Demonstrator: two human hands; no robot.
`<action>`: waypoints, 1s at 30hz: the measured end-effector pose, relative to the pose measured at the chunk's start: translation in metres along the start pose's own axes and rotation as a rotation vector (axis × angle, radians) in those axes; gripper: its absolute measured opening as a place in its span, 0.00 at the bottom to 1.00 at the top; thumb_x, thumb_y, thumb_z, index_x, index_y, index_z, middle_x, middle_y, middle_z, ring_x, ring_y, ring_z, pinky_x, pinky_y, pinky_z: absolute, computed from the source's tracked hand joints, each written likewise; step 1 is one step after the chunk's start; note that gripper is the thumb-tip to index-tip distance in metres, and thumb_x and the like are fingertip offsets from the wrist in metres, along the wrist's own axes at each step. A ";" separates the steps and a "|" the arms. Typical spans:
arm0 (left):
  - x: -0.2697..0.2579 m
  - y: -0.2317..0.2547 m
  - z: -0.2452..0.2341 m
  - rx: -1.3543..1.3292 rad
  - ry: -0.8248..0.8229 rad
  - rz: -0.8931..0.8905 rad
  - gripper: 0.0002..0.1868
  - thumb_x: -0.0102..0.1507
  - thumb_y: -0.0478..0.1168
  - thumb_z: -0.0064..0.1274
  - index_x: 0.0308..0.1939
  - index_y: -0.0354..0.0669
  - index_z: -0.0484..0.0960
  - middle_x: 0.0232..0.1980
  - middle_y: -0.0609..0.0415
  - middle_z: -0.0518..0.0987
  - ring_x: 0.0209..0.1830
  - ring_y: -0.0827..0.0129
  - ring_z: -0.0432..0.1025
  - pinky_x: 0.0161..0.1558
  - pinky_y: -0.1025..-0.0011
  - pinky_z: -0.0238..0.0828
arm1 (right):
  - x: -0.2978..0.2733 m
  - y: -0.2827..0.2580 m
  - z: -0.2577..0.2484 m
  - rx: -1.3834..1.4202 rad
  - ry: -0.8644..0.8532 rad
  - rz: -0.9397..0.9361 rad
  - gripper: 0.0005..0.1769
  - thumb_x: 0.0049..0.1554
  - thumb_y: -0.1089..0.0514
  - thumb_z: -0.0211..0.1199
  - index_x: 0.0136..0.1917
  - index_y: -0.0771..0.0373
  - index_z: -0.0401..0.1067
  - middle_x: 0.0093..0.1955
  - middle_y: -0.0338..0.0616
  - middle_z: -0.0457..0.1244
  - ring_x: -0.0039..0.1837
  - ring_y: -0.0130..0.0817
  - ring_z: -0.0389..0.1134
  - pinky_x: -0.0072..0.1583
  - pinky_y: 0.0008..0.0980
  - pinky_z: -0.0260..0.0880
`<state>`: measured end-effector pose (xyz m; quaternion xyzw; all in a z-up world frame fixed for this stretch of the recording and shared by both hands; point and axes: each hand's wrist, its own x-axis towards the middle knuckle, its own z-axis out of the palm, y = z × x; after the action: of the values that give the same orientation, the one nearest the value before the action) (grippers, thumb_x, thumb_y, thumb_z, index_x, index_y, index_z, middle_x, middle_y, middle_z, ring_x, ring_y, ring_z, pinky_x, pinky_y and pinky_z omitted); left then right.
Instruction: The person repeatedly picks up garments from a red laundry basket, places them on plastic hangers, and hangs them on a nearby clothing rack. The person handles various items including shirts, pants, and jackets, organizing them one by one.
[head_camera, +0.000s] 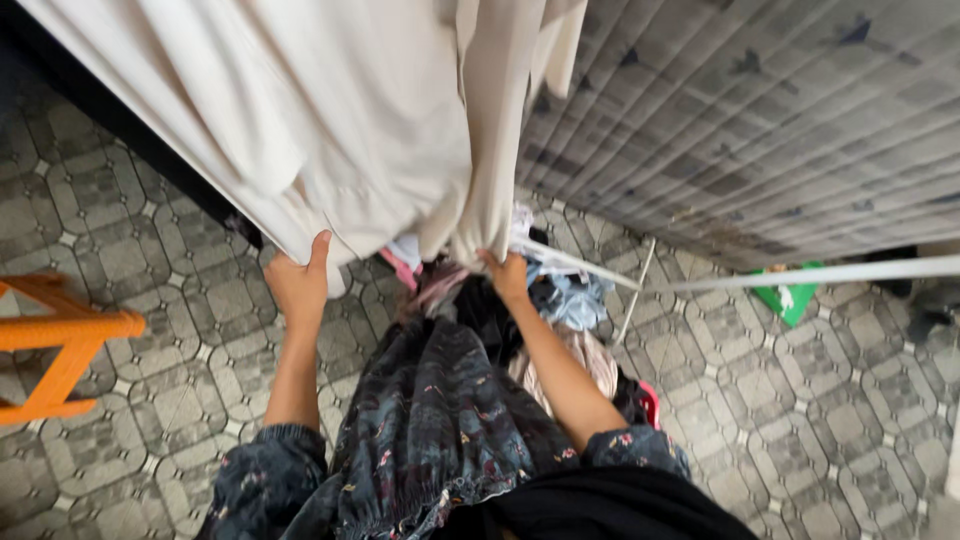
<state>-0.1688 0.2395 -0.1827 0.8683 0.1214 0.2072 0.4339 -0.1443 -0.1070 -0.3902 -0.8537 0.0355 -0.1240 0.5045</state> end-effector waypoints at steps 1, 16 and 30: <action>-0.008 -0.030 0.009 0.029 0.021 0.039 0.24 0.64 0.50 0.66 0.39 0.25 0.83 0.35 0.32 0.82 0.36 0.40 0.78 0.39 0.53 0.72 | -0.005 0.004 -0.010 -0.073 -0.037 0.145 0.23 0.57 0.43 0.71 0.47 0.68 0.80 0.37 0.56 0.70 0.39 0.44 0.74 0.43 0.41 0.71; -0.105 -0.226 0.003 -0.050 -0.770 -0.253 0.08 0.65 0.41 0.54 0.44 0.45 0.87 0.34 0.56 0.84 0.30 0.69 0.79 0.34 0.70 0.73 | -0.254 -0.061 -0.127 -0.381 -0.154 0.861 0.12 0.53 0.52 0.67 0.49 0.55 0.83 0.41 0.49 0.73 0.40 0.39 0.73 0.44 0.37 0.72; -0.164 -0.301 -0.091 0.343 -1.283 -0.325 0.12 0.63 0.43 0.56 0.49 0.47 0.86 0.39 0.54 0.86 0.32 0.67 0.81 0.37 0.68 0.75 | -0.455 -0.103 0.014 -0.155 -0.135 0.979 0.14 0.53 0.53 0.67 0.52 0.56 0.81 0.47 0.44 0.73 0.44 0.38 0.76 0.50 0.37 0.75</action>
<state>-0.3653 0.4182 -0.4176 0.8467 0.0004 -0.4383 0.3018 -0.5878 0.0401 -0.3867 -0.7780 0.4081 0.1860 0.4400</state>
